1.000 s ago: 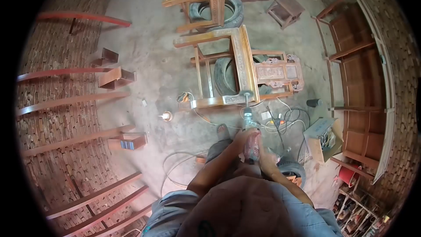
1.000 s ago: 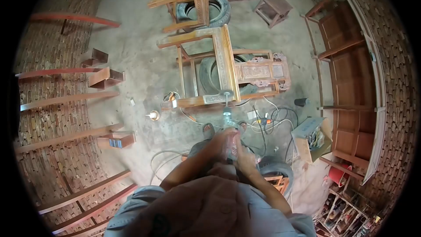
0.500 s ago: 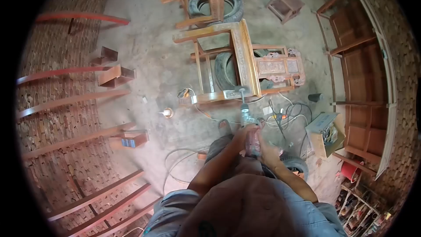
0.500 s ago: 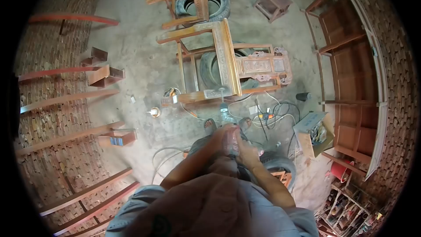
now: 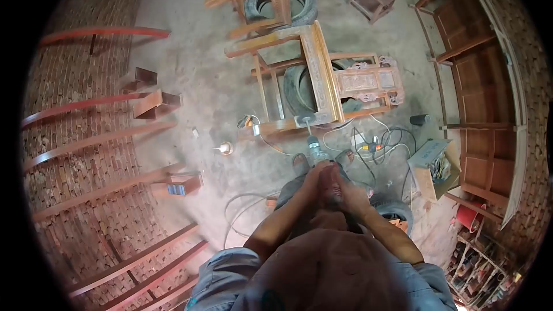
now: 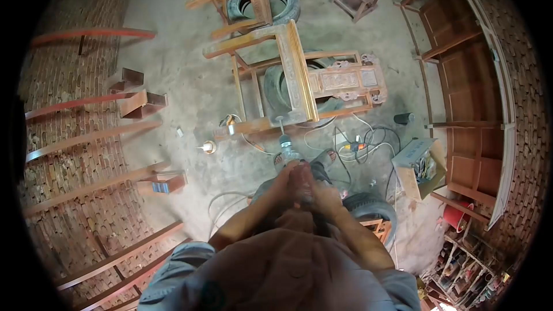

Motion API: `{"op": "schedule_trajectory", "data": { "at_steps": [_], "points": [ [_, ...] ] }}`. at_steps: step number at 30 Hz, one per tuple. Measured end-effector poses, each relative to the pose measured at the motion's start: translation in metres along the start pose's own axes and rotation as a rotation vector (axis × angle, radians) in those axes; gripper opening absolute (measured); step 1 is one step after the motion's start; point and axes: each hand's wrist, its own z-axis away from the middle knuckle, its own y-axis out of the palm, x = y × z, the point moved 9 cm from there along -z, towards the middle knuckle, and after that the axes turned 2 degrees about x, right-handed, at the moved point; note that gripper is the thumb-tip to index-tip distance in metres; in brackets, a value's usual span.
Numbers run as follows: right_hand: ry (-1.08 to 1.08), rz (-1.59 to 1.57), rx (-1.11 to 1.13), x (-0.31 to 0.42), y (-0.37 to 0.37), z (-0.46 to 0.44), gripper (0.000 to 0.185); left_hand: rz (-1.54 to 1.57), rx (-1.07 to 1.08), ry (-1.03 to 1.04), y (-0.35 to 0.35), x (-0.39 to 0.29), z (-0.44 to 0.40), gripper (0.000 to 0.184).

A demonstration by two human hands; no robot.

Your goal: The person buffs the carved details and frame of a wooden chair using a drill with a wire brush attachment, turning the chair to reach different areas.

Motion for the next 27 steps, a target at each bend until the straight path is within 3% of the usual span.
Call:
{"op": "schedule_trajectory", "data": {
  "at_steps": [3, 5, 7, 9, 10, 11, 13, 15, 17, 18, 20, 21, 23, 26, 27],
  "points": [
    [-0.005, -0.002, -0.069, 0.0, -0.002, 0.005, 0.111, -0.487, 0.018, 0.26, 0.053, -0.052, 0.032, 0.036],
    [-0.018, -0.017, -0.108, -0.005, 0.005, 0.009, 0.111, -0.345, -0.01, 0.12, 0.042, -0.041, 0.025, 0.034],
    [-0.023, -0.033, -0.114, -0.01, 0.013, 0.008, 0.111, 0.207, -0.066, -0.301, 0.0, 0.017, -0.002, 0.038],
    [-0.021, -0.043, -0.082, -0.008, 0.017, 0.008, 0.112, -0.321, 0.051, 0.028, -0.002, -0.004, -0.005, 0.038],
    [-0.018, -0.036, -0.065, -0.007, 0.014, 0.008, 0.112, -0.313, 0.062, 0.05, -0.002, -0.004, -0.006, 0.039],
    [-0.015, -0.03, -0.049, -0.005, 0.01, 0.007, 0.112, -0.305, 0.073, 0.071, -0.003, -0.004, -0.006, 0.04],
    [0.002, 0.001, -0.034, -0.001, 0.004, 0.008, 0.112, 0.252, -0.009, -0.178, 0.0, 0.013, -0.002, 0.045],
    [0.03, 0.035, -0.031, -0.012, 0.009, 0.01, 0.112, -0.391, 0.157, 0.346, 0.043, -0.039, 0.02, 0.055],
    [0.056, 0.052, -0.048, -0.023, 0.01, 0.011, 0.113, -0.678, 0.204, 0.499, 0.067, -0.052, 0.028, 0.066],
    [0.066, 0.052, -0.06, -0.025, 0.01, 0.013, 0.113, -0.639, 0.168, 0.389, 0.064, -0.045, 0.019, 0.071],
    [0.044, 0.049, -0.083, -0.025, 0.009, 0.014, 0.114, -0.721, 0.173, 0.435, 0.065, -0.046, 0.02, 0.078],
    [0.009, 0.047, -0.095, -0.023, 0.008, 0.013, 0.115, -0.846, 0.213, 0.593, 0.067, -0.051, 0.027, 0.08],
    [0.003, -0.002, -0.072, -0.022, 0.016, 0.01, 0.116, -0.761, 0.162, 0.566, 0.039, -0.039, 0.02, 0.075],
    [0.038, -0.097, 0.0, -0.008, 0.03, 0.002, 0.12, -0.322, -0.044, 0.129, -0.032, 0.013, -0.015, 0.059],
    [0.014, -0.106, 0.005, 0.001, 0.027, 0.0, 0.121, -0.306, -0.072, 0.059, -0.038, 0.014, -0.013, 0.053]
  ]
}}
